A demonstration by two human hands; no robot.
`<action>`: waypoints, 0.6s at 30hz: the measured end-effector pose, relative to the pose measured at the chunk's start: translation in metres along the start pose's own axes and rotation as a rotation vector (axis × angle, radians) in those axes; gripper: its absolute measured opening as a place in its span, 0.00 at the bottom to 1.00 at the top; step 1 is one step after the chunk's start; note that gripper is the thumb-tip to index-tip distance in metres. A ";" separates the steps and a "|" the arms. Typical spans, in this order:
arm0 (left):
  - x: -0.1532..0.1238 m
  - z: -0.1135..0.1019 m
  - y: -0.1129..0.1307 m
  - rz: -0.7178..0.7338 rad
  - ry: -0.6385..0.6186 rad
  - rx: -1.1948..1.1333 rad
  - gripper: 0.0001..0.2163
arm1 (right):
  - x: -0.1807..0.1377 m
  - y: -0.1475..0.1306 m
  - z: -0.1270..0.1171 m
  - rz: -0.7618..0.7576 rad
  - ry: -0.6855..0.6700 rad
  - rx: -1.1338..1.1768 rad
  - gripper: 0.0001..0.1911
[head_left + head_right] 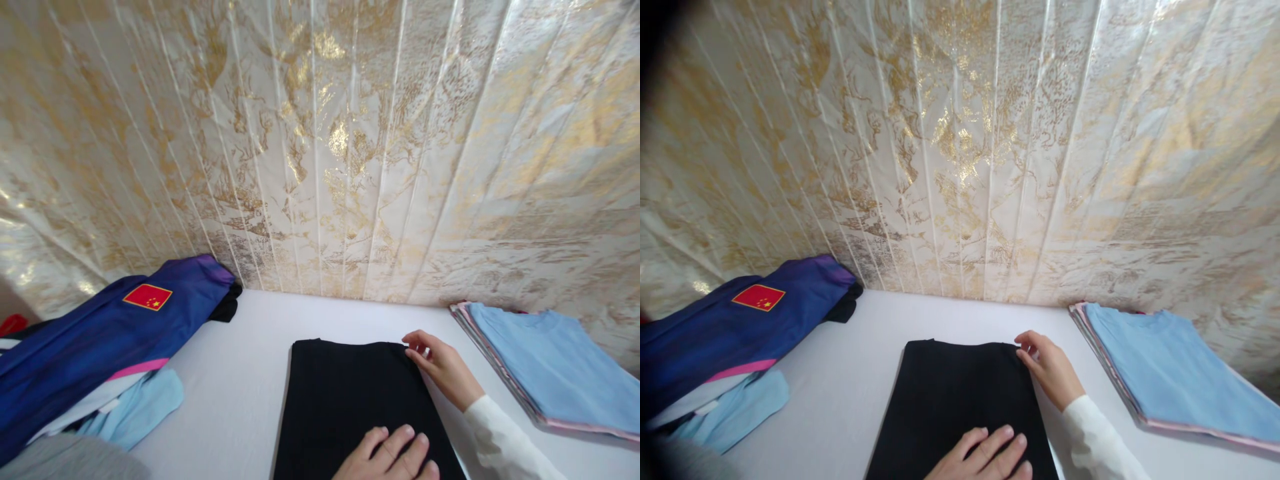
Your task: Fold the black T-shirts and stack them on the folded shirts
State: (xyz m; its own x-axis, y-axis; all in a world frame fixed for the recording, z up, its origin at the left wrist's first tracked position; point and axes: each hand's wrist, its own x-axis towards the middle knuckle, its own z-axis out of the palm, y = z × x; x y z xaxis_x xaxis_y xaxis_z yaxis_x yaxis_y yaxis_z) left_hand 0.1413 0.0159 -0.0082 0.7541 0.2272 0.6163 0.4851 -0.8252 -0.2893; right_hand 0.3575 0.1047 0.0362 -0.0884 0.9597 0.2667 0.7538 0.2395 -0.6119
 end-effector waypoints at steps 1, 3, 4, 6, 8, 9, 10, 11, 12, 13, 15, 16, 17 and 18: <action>0.002 -0.005 -0.005 -0.002 -0.037 -0.038 0.13 | 0.000 -0.001 0.001 -0.004 0.002 -0.004 0.12; 0.005 -0.022 -0.024 -0.052 -0.162 -0.143 0.13 | 0.000 -0.002 0.002 -0.005 0.009 -0.023 0.13; 0.007 -0.033 -0.037 -0.117 -0.252 -0.197 0.15 | 0.000 -0.002 0.002 0.001 0.011 -0.038 0.13; 0.007 -0.055 -0.070 -0.455 -0.378 -0.265 0.21 | 0.000 -0.005 0.002 0.010 0.000 -0.080 0.13; 0.003 -0.069 -0.102 -0.770 -0.470 -0.207 0.17 | 0.001 -0.009 0.000 -0.005 -0.033 -0.109 0.12; -0.001 -0.072 -0.116 -0.853 -0.483 -0.169 0.15 | 0.001 -0.012 -0.001 -0.023 -0.052 -0.110 0.10; -0.005 -0.072 -0.127 -0.900 -0.495 -0.146 0.12 | 0.001 -0.014 -0.002 -0.041 -0.066 -0.103 0.09; -0.008 -0.070 -0.136 -0.925 -0.499 -0.132 0.09 | 0.001 -0.017 -0.003 -0.054 -0.073 -0.092 0.08; -0.012 -0.067 -0.142 -0.935 -0.498 -0.127 0.07 | 0.002 -0.019 -0.003 -0.060 -0.075 -0.075 0.08; -0.014 -0.063 -0.145 -0.944 -0.498 -0.128 0.05 | 0.002 -0.020 -0.004 -0.061 -0.076 -0.053 0.08; -0.017 -0.057 -0.148 -0.958 -0.489 -0.131 0.03 | 0.003 -0.020 -0.003 -0.062 -0.091 0.011 0.10; -0.017 -0.055 -0.149 -0.967 -0.482 -0.131 0.04 | 0.003 -0.019 -0.001 -0.062 -0.100 0.043 0.10; -0.017 -0.053 -0.149 -0.975 -0.478 -0.130 0.04 | 0.003 -0.017 0.001 -0.061 -0.105 0.069 0.10; -0.017 -0.052 -0.149 -0.983 -0.477 -0.131 0.04 | 0.004 -0.015 0.003 -0.055 -0.103 0.084 0.10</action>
State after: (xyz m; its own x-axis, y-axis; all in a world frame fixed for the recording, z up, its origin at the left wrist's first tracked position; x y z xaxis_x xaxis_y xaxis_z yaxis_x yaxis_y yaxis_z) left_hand 0.0329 0.1082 0.0623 0.1715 0.9685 0.1805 0.9383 -0.2164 0.2696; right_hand 0.3437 0.1051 0.0441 -0.1973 0.9538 0.2264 0.6893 0.2992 -0.6598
